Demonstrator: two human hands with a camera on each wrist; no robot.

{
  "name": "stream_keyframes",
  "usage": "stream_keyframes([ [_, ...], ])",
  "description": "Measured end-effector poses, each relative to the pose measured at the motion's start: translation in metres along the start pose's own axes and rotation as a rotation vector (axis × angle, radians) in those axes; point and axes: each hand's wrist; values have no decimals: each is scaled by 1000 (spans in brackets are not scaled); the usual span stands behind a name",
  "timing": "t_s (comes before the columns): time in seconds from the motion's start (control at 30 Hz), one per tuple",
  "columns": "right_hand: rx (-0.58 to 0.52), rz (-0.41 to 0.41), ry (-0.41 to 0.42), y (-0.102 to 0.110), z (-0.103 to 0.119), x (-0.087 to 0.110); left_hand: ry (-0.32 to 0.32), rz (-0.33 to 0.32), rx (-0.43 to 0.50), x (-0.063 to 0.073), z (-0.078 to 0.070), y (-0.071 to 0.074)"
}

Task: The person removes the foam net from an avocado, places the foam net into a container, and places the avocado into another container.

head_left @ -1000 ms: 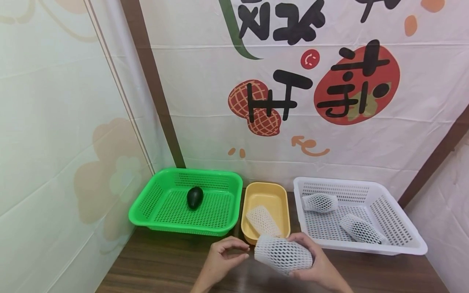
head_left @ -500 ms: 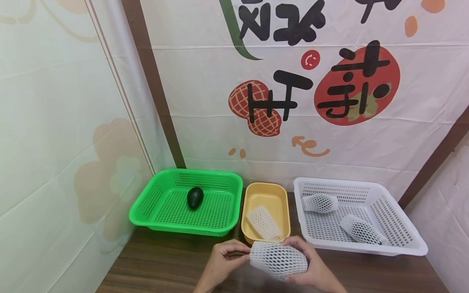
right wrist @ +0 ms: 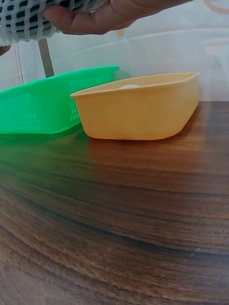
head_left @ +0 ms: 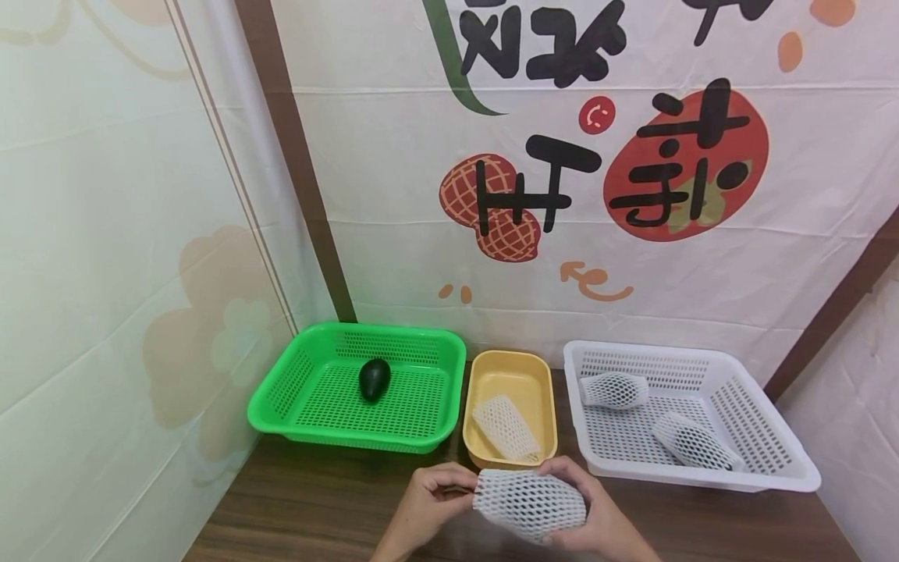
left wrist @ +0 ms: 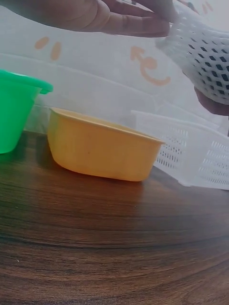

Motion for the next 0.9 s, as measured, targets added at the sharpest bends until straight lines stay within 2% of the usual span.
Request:
stream_keyframes([
  [0.2,-12,-11,-63,0,-1,2,0,42,40,0,2,-1],
  [0.3,-12,-9,-55,0,-1,2,1,65,64,1,4,-2],
  [0.37,-13,-1,-45,0,-2,1,24,82,79,2,5,-3],
  [0.5,-22,2,-71,-3,-2,1,107,106,140,4,7,-5],
  [0.6,-29,3,-62,-5,-2,0,142,105,162,5,7,-7],
  [0.77,0,10,10,-8,-5,0,145,103,148,6,7,-11],
  [0.9,5,9,1,-10,-5,0,139,99,124,7,7,-12],
])
Point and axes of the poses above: each hand's wrist, its own x-axis away from the middle knuckle, its own y-axis out of the back of the hand, z = x × y, and after that the axes turned 9 degrees about -z, right-handed
